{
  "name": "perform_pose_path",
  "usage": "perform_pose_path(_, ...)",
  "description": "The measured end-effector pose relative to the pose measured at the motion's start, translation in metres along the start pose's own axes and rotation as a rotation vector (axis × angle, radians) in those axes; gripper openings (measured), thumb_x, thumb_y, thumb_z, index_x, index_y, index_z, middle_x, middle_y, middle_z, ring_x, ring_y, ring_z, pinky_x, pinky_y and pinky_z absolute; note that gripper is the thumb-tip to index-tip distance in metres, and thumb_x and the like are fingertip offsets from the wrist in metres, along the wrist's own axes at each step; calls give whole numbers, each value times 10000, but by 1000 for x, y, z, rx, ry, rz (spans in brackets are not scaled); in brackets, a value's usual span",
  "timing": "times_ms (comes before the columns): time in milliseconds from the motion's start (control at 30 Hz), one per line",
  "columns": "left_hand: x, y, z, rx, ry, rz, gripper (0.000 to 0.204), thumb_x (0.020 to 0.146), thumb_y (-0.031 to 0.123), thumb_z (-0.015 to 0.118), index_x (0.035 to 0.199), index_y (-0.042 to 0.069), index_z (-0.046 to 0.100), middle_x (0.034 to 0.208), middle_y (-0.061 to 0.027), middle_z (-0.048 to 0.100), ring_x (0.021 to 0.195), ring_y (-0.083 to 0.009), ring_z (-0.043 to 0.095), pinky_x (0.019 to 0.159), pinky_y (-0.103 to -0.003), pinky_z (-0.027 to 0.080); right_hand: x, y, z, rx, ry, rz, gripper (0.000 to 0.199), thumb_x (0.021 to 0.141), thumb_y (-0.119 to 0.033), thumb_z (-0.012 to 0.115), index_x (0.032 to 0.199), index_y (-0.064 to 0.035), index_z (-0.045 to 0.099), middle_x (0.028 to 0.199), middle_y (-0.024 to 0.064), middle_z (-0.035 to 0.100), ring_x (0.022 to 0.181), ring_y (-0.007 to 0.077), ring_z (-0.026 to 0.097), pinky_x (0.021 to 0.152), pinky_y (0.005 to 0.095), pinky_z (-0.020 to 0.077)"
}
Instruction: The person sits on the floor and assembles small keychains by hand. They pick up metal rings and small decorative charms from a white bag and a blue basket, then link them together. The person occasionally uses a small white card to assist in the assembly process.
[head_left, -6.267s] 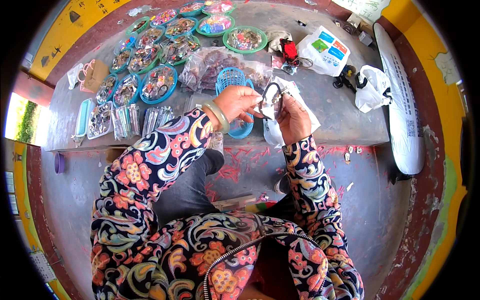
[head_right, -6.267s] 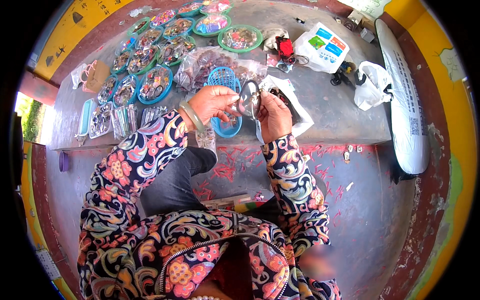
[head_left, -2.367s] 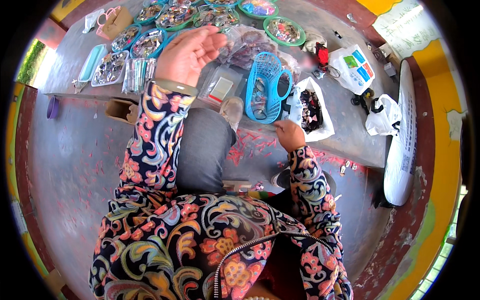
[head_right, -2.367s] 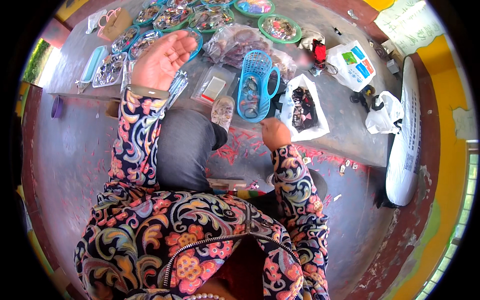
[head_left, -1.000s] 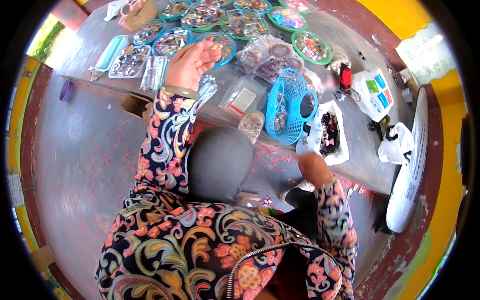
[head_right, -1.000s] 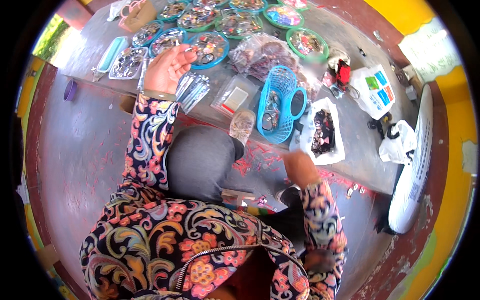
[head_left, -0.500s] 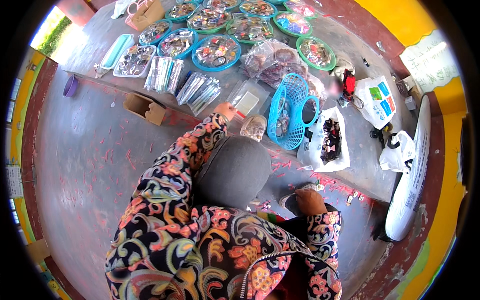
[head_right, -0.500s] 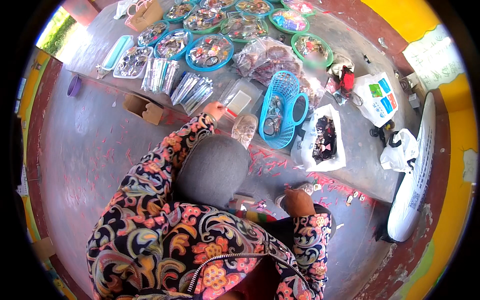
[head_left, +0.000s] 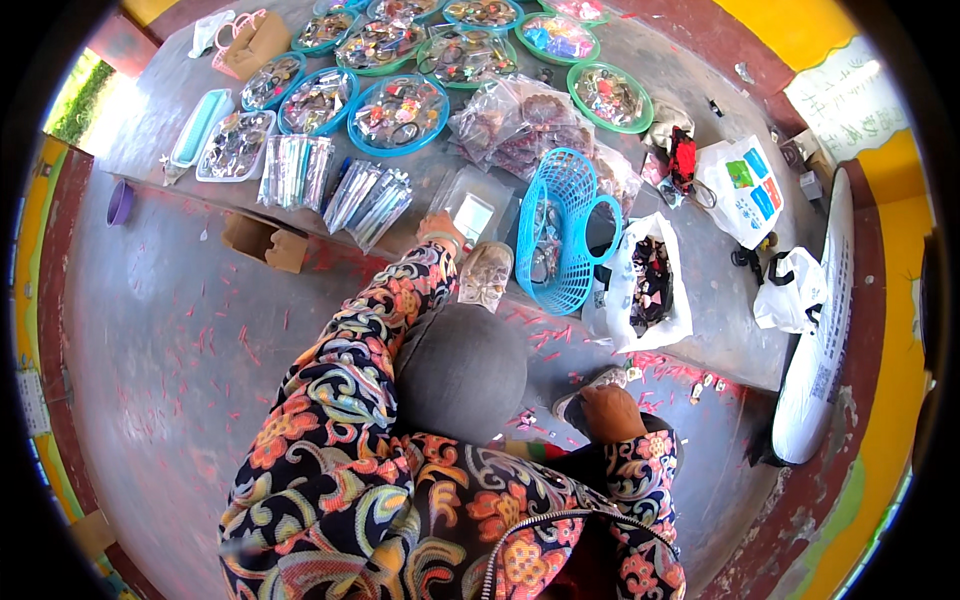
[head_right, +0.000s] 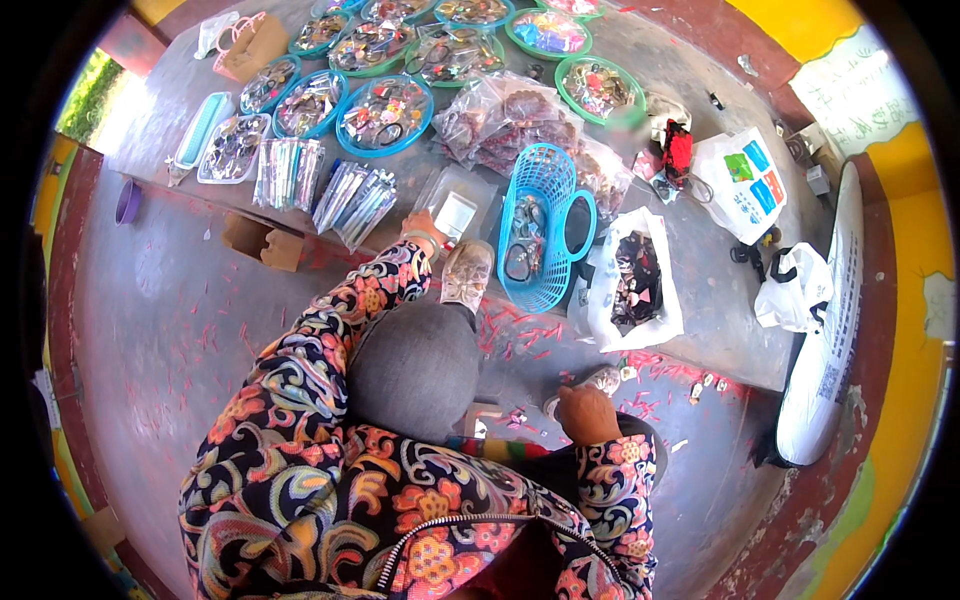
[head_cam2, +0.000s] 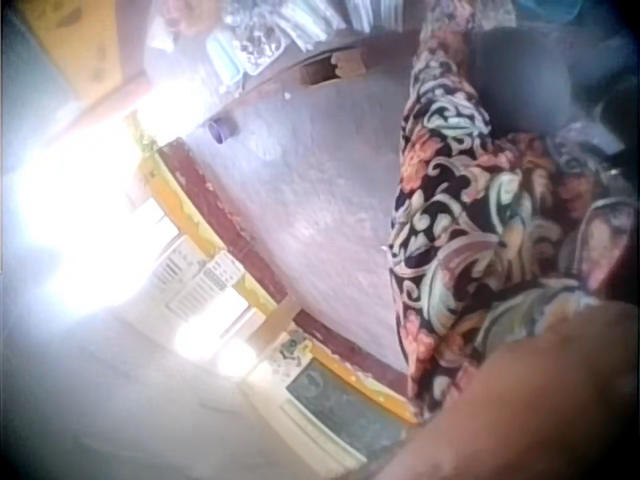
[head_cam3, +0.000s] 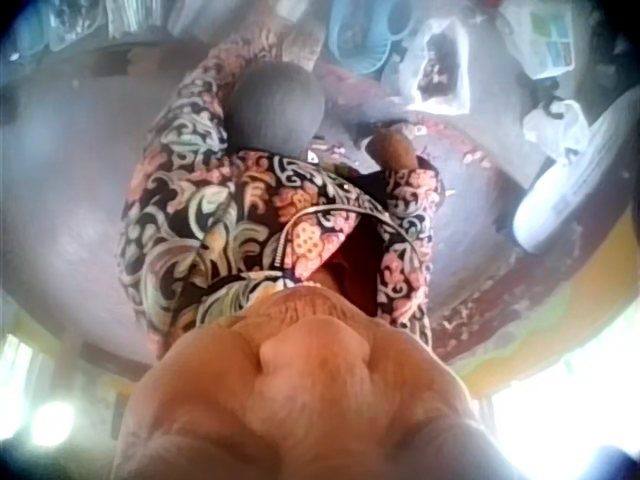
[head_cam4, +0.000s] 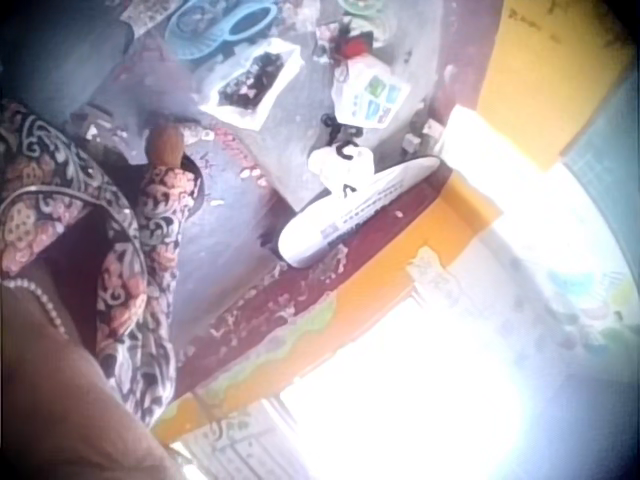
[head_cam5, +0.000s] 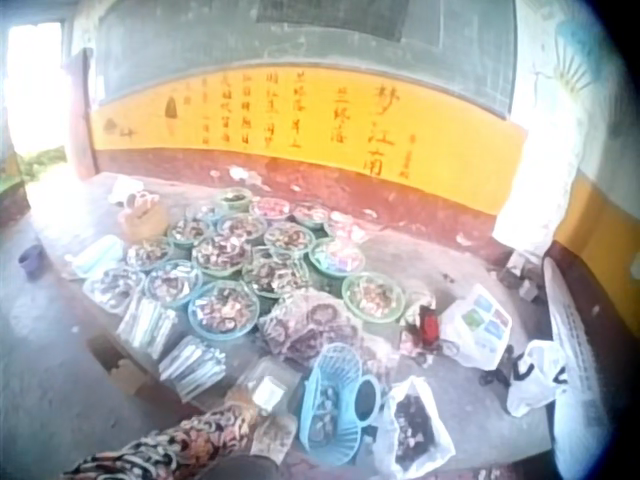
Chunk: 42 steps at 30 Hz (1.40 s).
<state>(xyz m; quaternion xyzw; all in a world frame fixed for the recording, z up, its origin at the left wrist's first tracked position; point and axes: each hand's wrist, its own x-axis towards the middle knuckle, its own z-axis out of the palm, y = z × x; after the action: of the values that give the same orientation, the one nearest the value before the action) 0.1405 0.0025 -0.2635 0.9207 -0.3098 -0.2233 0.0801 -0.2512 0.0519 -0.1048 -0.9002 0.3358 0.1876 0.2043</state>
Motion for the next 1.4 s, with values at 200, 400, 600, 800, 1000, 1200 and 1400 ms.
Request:
perform_pose_path(200, 13, -5, 17, -496, 35, -34, 420, 580, 178, 738, 913, 32, 530, 912, -172, 591, 898, -330, 573, 753, -369, 458, 5, -6, -3, -55, -10, 4, 140, 763, -142, 484, 794, -40, 575, 700, 186, 584, 697, 355, 572, 637, 452, 450)
perform_pose_path(400, 27, -27, -43, -1634, -576, 103, 323, 704, 30, 635, 1015, 1, 552, 875, -110, 619, 726, -216, 614, 650, -310, 502, 5, -8, -4, -113, 26, -14, 176, 761, -152, 489, 852, -52, 601, 731, 177, 597, 721, 340, 584, 649, 433, 467)
perform_pose_path(600, -75, -8, -187, -1908, -752, 523, 512, 704, -44, 542, 1196, -7, 406, 1099, -195, 526, 1046, -334, 515, 869, -428, 451, 9, 2, 4, -76, 22, 43, 217, 762, -202, 507, 918, -97, 613, 797, 148, 616, 775, 328, 589, 686, 416, 473)
perform_pose_path(800, -146, 11, -255, -1915, -800, 659, 552, 710, -2, 553, 1229, -12, 367, 1144, -235, 493, 1087, -350, 482, 892, -445, 429, 10, 14, 8, -37, 20, 25, 235, 749, -239, 530, 933, -120, 614, 881, 127, 614, 857, 306, 579, 751, 415, 460)
perform_pose_path(1000, -208, 29, -300, -1934, -790, 712, 484, 859, 303, 493, 1233, 19, 376, 1110, -225, 508, 1031, -335, 515, 866, -452, 433, 26, 32, 26, -319, -150, -64, 308, 759, -257, 498, 1035, -170, 603, 1033, 87, 595, 953, 294, 554, 835, 385, 441)
perform_pose_path(1200, -239, 57, -342, -1630, -704, 815, 462, 860, 248, 497, 1190, -52, 378, 1141, -224, 496, 1033, -306, 519, 850, -402, 451, 24, 16, 15, -118, 30, 78, 229, 748, -235, 515, 922, -144, 633, 880, 133, 616, 818, 327, 578, 736, 413, 461)
perform_pose_path(1400, -240, 73, -341, -1578, -757, 821, 469, 854, 260, 502, 1208, -22, 378, 1133, -235, 496, 1020, -304, 526, 846, -401, 452, 31, 6, 10, -115, 11, 43, 250, 760, -231, 496, 956, -142, 623, 905, 127, 615, 843, 321, 577, 755, 414, 459)
